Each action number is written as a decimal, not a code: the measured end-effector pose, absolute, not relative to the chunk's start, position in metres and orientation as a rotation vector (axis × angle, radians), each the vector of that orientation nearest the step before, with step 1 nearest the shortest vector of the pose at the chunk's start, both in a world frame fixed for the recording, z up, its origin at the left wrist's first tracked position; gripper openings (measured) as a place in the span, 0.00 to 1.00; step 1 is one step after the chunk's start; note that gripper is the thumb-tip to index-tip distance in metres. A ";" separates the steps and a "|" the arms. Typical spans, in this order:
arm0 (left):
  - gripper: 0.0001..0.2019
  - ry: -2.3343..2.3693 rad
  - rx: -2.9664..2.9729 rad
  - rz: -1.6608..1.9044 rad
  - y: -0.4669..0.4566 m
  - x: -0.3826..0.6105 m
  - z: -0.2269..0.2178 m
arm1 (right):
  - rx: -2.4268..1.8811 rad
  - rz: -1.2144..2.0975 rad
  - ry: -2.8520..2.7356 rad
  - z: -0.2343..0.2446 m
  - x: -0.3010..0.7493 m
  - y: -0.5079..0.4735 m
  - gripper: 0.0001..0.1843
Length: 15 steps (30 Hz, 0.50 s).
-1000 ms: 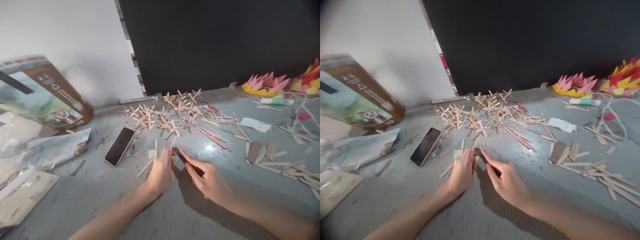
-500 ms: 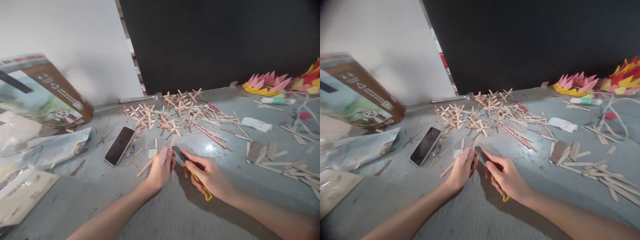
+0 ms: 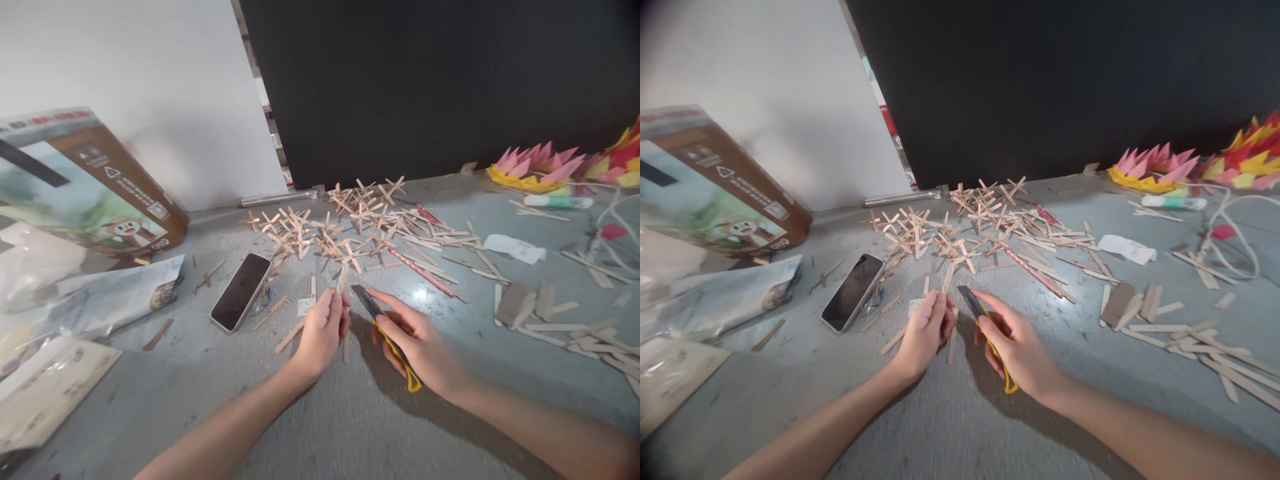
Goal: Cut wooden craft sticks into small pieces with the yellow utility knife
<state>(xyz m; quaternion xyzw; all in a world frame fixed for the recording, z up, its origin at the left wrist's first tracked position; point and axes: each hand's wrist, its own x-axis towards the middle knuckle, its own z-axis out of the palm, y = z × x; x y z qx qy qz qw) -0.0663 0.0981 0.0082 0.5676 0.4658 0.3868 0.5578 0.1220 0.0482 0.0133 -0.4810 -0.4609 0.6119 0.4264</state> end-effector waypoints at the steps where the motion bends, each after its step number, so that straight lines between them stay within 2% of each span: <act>1: 0.21 1.103 1.348 0.911 0.098 -0.066 0.008 | -1.208 1.531 -1.159 0.013 0.122 0.048 0.34; 15: 0.21 1.133 1.368 0.920 0.099 -0.067 0.007 | -1.231 1.546 -1.203 0.011 0.121 0.047 0.34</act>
